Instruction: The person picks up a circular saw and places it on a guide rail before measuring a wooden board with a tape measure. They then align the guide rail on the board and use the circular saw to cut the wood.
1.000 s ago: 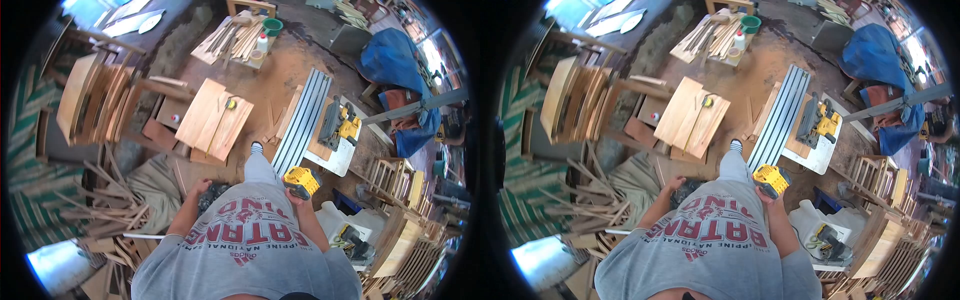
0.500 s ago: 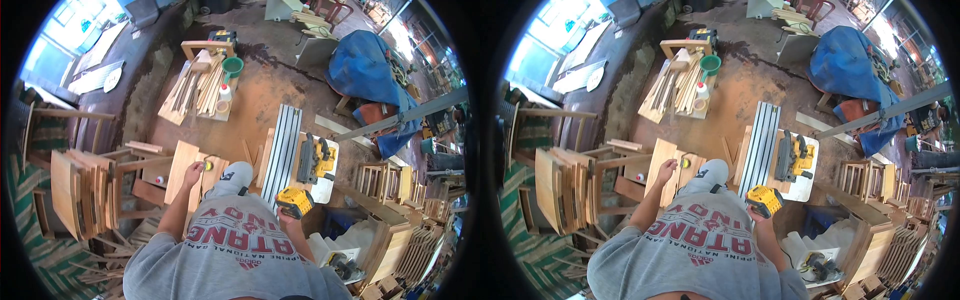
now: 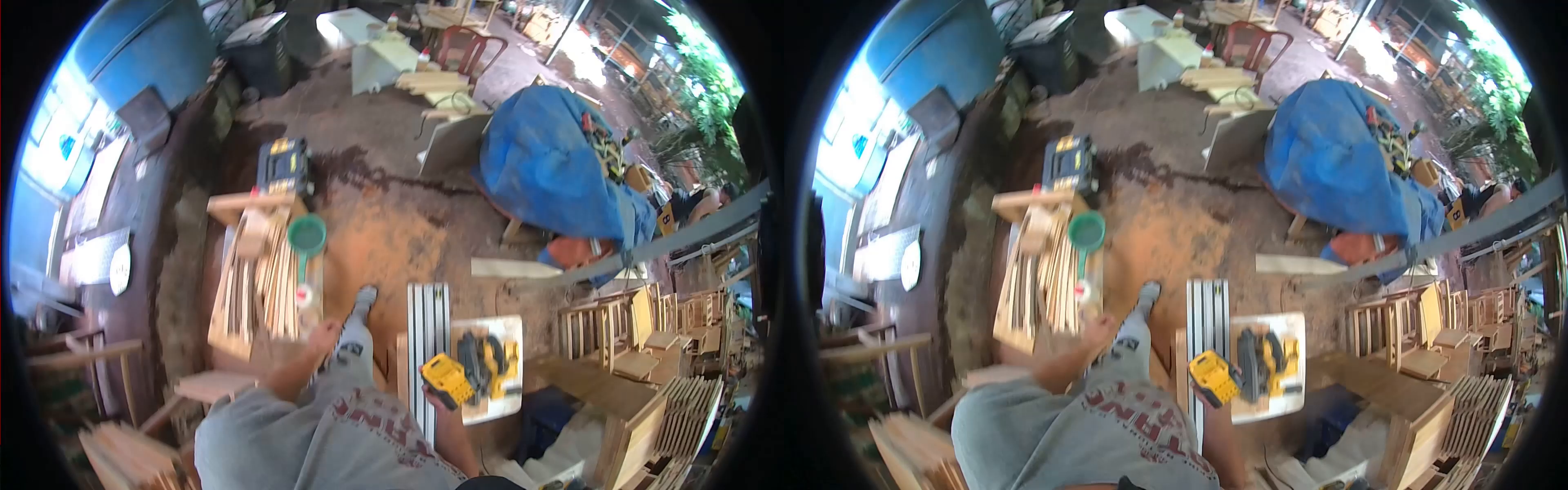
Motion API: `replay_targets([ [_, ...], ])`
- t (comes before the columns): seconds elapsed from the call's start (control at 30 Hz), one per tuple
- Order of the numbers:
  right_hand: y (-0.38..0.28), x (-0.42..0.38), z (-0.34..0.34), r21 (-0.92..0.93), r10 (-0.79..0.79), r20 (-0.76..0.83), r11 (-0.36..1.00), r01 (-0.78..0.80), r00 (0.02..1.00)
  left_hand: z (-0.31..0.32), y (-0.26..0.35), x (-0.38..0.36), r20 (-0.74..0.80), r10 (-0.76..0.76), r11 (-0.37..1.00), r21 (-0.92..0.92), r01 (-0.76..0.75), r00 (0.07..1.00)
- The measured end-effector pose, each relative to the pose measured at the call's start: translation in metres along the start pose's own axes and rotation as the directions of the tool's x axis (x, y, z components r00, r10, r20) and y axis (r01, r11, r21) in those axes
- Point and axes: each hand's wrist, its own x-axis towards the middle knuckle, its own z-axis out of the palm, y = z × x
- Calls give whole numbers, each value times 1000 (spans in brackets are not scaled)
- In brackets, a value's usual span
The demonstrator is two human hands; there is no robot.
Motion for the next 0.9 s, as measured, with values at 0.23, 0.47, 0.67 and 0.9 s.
replay_targets([
  [0.23,-9,239,90,26,74,-132,997,-71,989,-72,87,144,225,32,994,-111,-7,974],
  [0.47,-36,337,134,-62,-29,-354,998,7,935,-104,65,194,246,-217,976,64,207,945],
  [0.67,-65,363,143,-55,-131,-328,991,120,936,-131,108,232,149,-172,985,30,170,974],
  [0.9,-115,356,136,-38,-264,-243,964,263,933,-133,216,327,207,75,978,175,-112,976],
])
